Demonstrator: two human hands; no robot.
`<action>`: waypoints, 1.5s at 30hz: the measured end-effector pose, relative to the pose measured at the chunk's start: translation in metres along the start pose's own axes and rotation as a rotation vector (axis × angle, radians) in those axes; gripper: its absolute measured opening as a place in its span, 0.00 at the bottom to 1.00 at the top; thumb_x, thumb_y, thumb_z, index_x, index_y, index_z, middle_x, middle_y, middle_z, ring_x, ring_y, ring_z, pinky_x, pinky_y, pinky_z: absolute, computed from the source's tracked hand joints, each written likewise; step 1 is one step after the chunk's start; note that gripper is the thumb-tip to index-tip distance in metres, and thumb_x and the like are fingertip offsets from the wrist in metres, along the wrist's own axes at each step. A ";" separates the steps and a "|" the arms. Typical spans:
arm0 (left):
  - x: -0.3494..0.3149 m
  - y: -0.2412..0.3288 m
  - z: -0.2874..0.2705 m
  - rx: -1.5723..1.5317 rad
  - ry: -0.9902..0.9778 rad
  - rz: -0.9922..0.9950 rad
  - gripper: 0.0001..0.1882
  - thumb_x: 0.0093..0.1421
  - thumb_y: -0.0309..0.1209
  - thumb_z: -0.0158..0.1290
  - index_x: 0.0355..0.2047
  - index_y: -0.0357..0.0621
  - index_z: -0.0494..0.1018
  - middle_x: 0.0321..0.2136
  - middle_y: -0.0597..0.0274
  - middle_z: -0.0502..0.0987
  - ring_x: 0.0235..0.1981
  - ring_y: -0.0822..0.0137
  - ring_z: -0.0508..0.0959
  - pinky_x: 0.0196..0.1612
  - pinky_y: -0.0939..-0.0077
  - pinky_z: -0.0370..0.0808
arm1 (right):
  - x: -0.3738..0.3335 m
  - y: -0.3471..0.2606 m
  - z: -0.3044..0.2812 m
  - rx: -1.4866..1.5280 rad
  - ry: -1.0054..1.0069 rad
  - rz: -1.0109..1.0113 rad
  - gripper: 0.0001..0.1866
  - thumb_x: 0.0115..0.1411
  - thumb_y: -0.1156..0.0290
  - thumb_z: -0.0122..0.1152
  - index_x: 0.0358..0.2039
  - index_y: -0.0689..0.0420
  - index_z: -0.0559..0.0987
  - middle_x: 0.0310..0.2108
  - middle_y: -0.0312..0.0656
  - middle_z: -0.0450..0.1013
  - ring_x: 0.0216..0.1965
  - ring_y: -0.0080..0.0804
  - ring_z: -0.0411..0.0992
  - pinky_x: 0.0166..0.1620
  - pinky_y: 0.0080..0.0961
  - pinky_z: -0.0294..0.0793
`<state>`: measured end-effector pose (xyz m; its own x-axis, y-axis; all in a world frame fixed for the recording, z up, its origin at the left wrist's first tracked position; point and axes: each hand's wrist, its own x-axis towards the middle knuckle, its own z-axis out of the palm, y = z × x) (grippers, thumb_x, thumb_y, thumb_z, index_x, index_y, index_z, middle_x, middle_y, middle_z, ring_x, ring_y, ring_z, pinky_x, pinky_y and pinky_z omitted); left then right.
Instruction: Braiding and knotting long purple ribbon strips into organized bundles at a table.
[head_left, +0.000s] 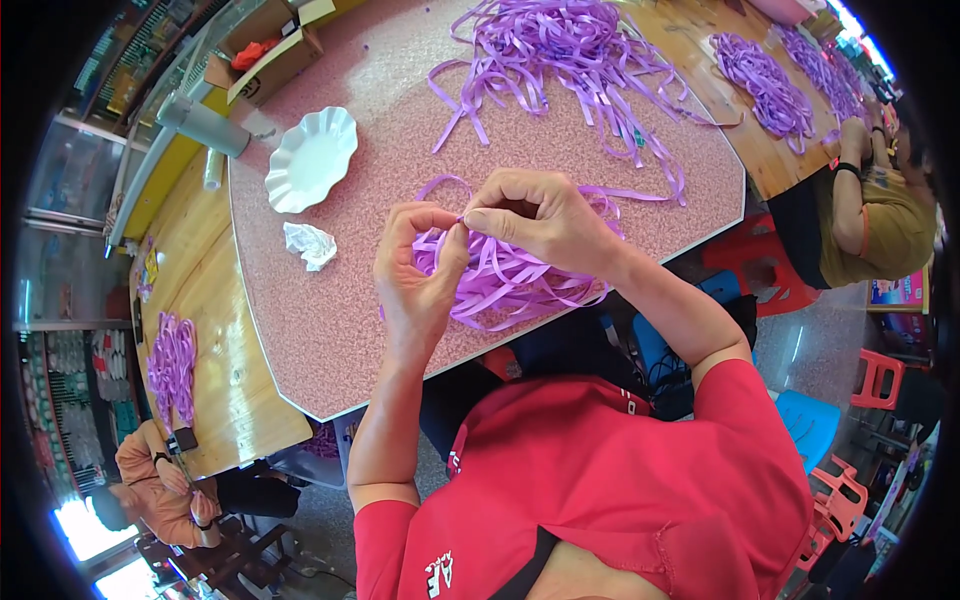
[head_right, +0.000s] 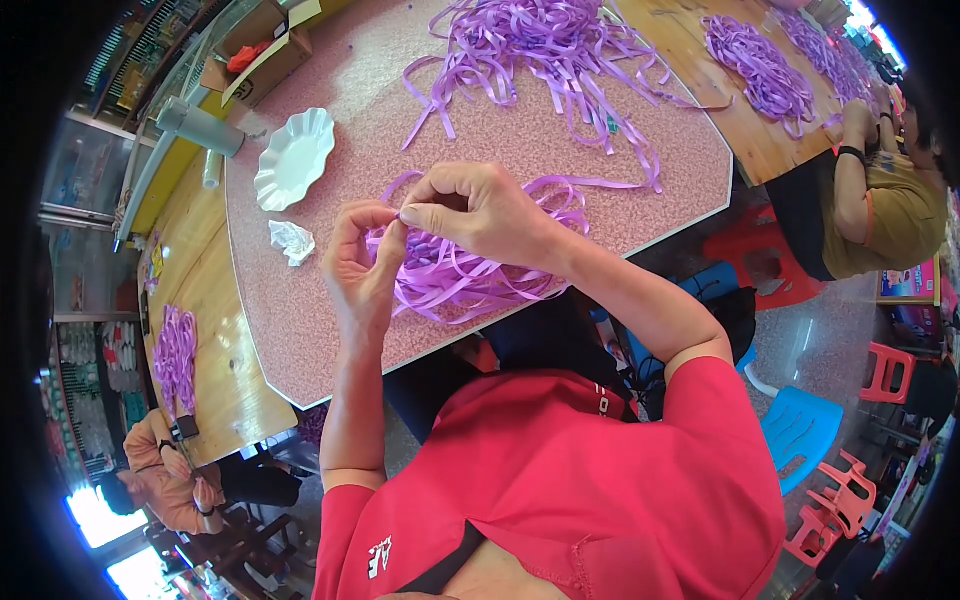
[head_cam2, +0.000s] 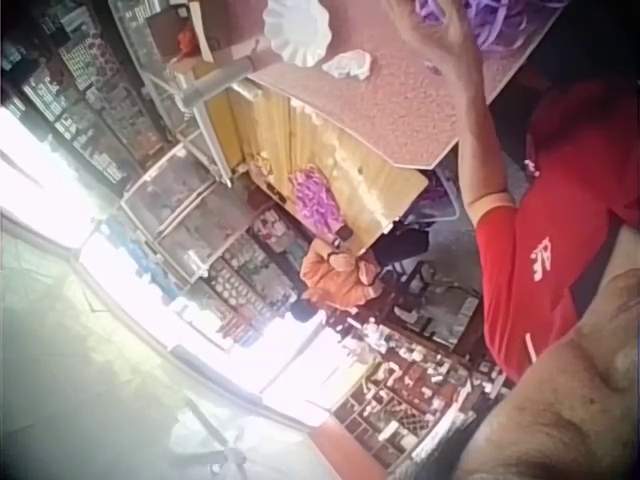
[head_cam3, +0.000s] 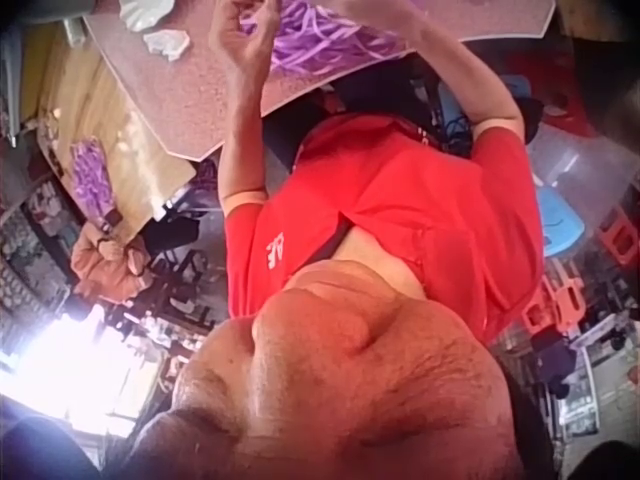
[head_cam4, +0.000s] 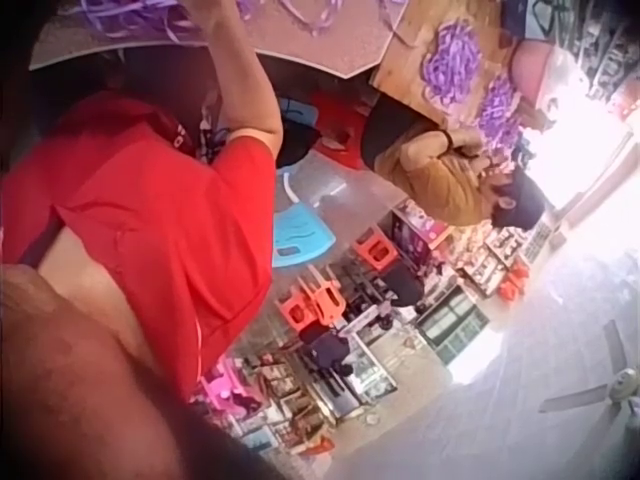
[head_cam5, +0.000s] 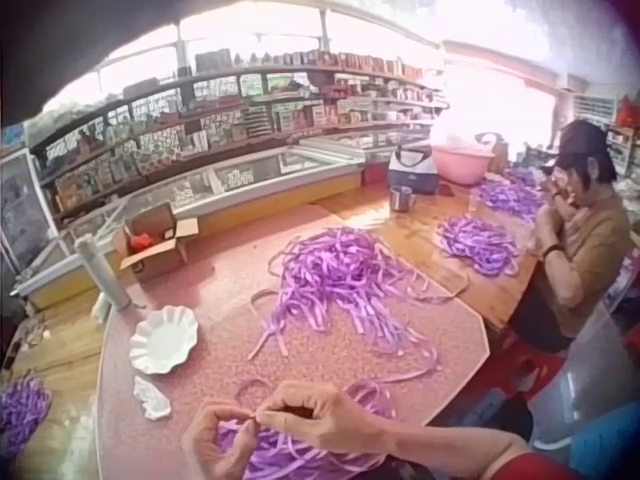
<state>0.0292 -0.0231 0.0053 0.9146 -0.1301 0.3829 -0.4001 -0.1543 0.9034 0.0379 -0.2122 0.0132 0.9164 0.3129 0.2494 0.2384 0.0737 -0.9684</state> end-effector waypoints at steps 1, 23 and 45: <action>-0.001 -0.001 0.002 -0.033 0.012 -0.003 0.06 0.59 0.23 0.60 0.36 0.38 0.75 0.37 0.61 0.74 0.41 0.70 0.73 0.50 0.76 0.68 | 0.000 -0.001 0.000 0.021 -0.007 0.029 0.07 0.66 0.70 0.62 0.39 0.60 0.81 0.26 0.27 0.70 0.26 0.08 0.62 0.27 0.11 0.59; -0.004 -0.011 0.014 -0.684 -0.059 -0.109 0.05 0.66 0.24 0.55 0.41 0.39 0.72 0.42 0.62 0.72 0.44 0.74 0.72 0.50 0.79 0.68 | 0.000 -0.011 0.007 0.497 0.047 0.354 0.10 0.67 0.63 0.60 0.36 0.57 0.79 0.26 0.31 0.73 0.18 0.09 0.59 0.18 0.12 0.54; 0.004 -0.002 0.009 0.366 0.126 0.465 0.12 0.55 0.17 0.59 0.38 0.42 0.71 0.37 0.55 0.75 0.40 0.58 0.74 0.46 0.64 0.70 | 0.001 -0.023 -0.001 -0.186 -0.012 -0.045 0.10 0.62 0.73 0.63 0.43 0.63 0.81 0.27 0.32 0.73 0.29 0.15 0.68 0.30 0.16 0.67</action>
<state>0.0334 -0.0322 0.0038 0.6299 -0.1515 0.7618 -0.7334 -0.4388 0.5192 0.0338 -0.2140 0.0355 0.8998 0.3246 0.2915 0.3357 -0.0883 -0.9378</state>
